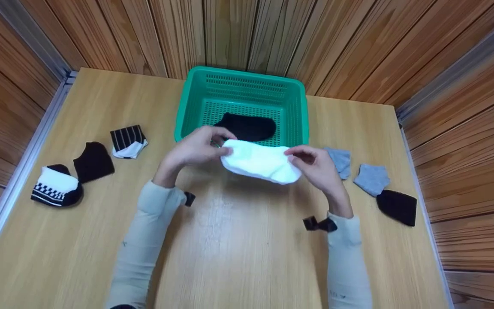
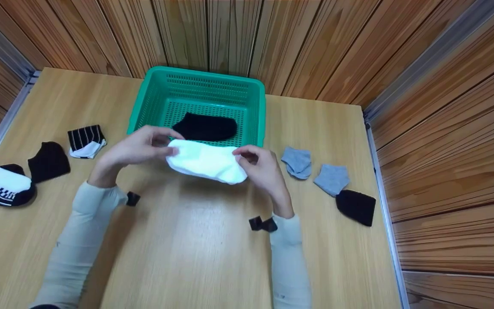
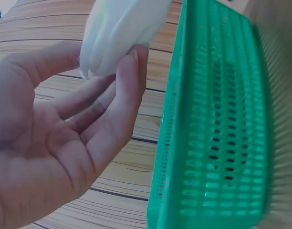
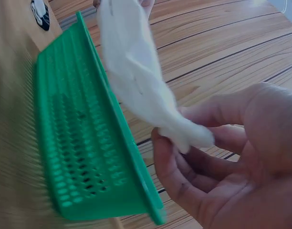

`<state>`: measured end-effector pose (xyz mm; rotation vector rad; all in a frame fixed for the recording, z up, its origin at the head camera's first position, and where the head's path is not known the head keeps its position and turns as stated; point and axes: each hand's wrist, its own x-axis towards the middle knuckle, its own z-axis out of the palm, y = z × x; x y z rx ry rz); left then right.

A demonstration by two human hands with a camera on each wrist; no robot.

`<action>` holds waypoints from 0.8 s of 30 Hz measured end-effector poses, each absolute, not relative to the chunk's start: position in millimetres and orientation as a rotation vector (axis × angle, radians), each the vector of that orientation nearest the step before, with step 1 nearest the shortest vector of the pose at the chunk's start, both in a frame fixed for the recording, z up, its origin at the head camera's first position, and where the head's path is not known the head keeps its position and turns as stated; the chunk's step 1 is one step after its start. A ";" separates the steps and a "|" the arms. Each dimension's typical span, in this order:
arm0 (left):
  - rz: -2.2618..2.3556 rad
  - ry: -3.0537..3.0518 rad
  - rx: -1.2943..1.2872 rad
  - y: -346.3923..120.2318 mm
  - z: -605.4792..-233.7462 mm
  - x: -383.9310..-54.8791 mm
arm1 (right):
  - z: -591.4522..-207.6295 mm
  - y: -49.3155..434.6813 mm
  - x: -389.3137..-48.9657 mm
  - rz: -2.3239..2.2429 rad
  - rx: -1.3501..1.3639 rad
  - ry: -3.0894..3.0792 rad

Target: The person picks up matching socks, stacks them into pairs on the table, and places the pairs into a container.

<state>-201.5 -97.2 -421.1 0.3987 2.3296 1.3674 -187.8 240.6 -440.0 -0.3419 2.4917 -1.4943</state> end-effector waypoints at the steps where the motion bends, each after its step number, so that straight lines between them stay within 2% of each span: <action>1: 1.350 2.319 0.410 -97.9 -418.8 -207.7 | -437.0 241.1 -194.6 -1.454 -0.360 2.489; 12: 1.132 2.212 0.481 -104.2 -399.8 -278.1 | -411.4 236.4 -265.6 -1.126 -0.378 2.418; 24: 0.955 2.108 0.424 -105.9 -403.6 -337.4 | -407.7 209.4 -321.8 -0.984 -0.365 2.397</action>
